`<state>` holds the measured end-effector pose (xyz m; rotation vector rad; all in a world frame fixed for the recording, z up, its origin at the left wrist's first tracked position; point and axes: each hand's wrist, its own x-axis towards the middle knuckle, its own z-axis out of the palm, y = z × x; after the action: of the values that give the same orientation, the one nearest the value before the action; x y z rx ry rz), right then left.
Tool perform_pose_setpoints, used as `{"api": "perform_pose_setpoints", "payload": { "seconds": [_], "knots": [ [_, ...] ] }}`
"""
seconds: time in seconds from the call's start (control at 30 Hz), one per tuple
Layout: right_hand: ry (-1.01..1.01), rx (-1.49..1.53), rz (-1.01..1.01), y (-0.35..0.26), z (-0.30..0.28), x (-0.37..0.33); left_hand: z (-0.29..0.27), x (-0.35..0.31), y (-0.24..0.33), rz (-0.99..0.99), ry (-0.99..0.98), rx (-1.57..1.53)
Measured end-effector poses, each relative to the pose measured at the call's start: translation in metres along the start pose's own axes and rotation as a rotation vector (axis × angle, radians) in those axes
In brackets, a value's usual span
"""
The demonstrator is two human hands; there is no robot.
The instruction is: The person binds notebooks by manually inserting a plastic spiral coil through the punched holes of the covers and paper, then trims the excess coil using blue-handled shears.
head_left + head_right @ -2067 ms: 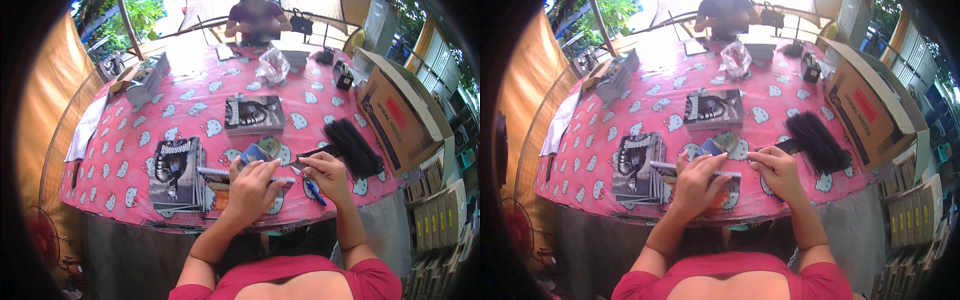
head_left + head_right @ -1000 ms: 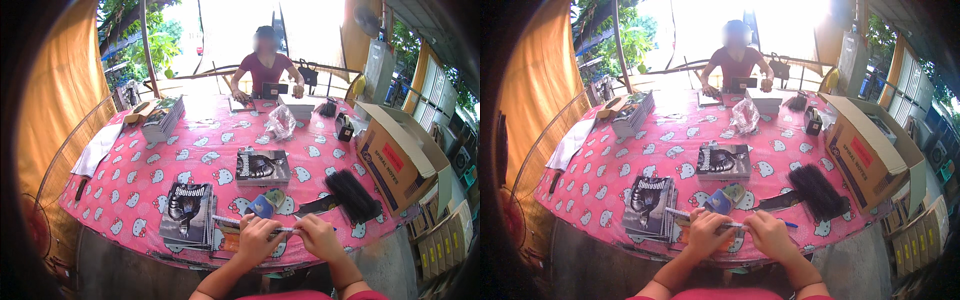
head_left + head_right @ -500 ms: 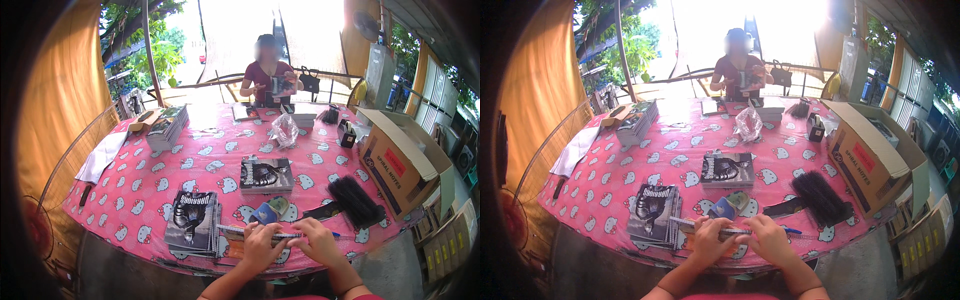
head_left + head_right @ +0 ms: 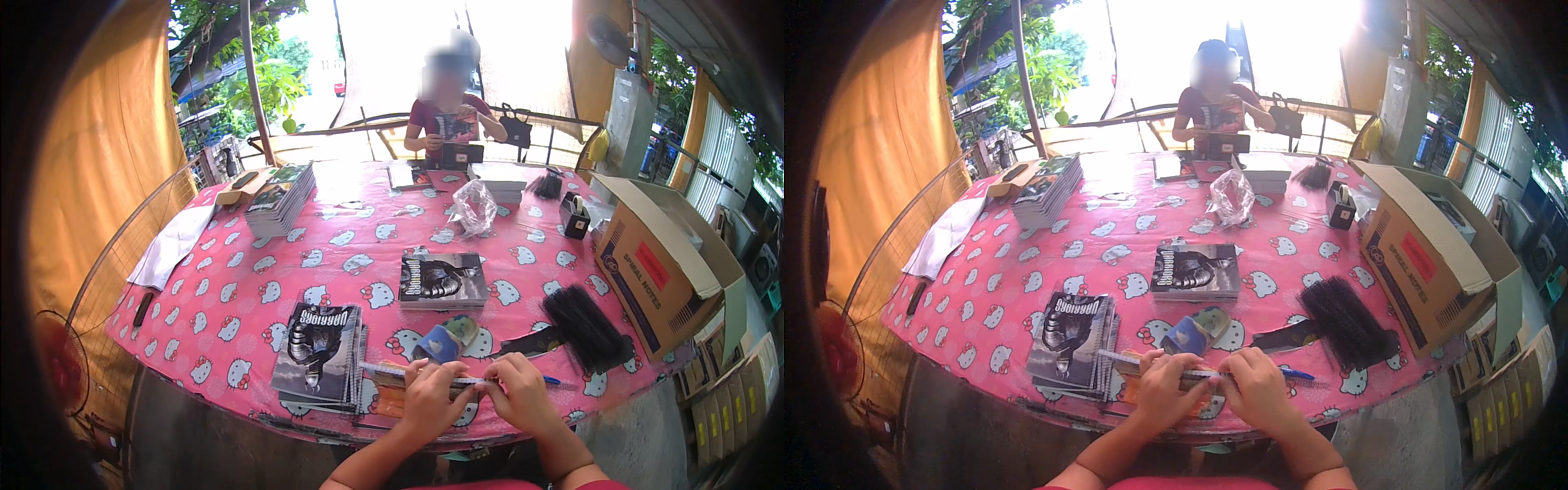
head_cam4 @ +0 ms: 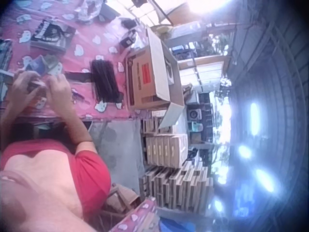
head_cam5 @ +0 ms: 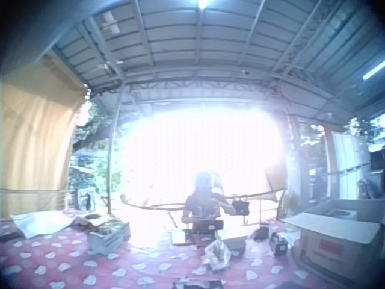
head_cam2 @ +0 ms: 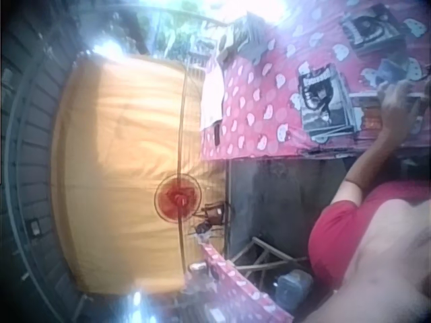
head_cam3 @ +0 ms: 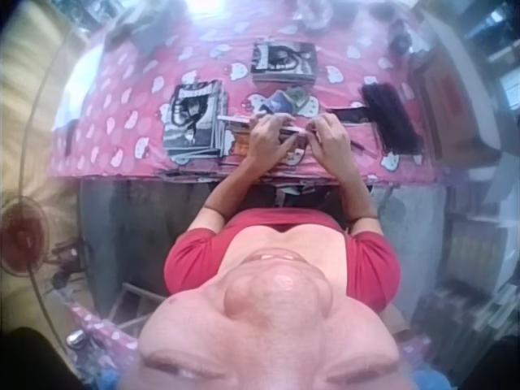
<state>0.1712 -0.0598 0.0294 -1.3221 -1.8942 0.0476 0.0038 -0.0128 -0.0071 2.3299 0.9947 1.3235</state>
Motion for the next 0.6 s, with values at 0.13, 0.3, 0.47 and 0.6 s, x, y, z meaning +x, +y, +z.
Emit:
{"api": "perform_pose_setpoints", "payload": {
  "seconds": [0.13, 0.3, 0.47, 0.6],
  "knots": [
    [-0.153, -0.027, 0.041, 0.010, -0.001, 0.002, -0.005, 0.001, 0.003, 0.007, 0.000, -0.022],
    [-0.239, 0.017, 0.057, 0.046, -0.002, 0.054, -0.014, -0.010, -0.002, -0.011, 0.000, -0.037],
    [-0.552, -0.084, -0.241, 0.142, 0.067, 0.063, -0.024, 0.003, 0.000, 0.014, -0.024, 0.159],
    [-0.504, -0.099, -0.155, 0.164, 0.104, 0.049, -0.024, 0.001, -0.011, 0.016, -0.054, 0.114]
  ]
}}
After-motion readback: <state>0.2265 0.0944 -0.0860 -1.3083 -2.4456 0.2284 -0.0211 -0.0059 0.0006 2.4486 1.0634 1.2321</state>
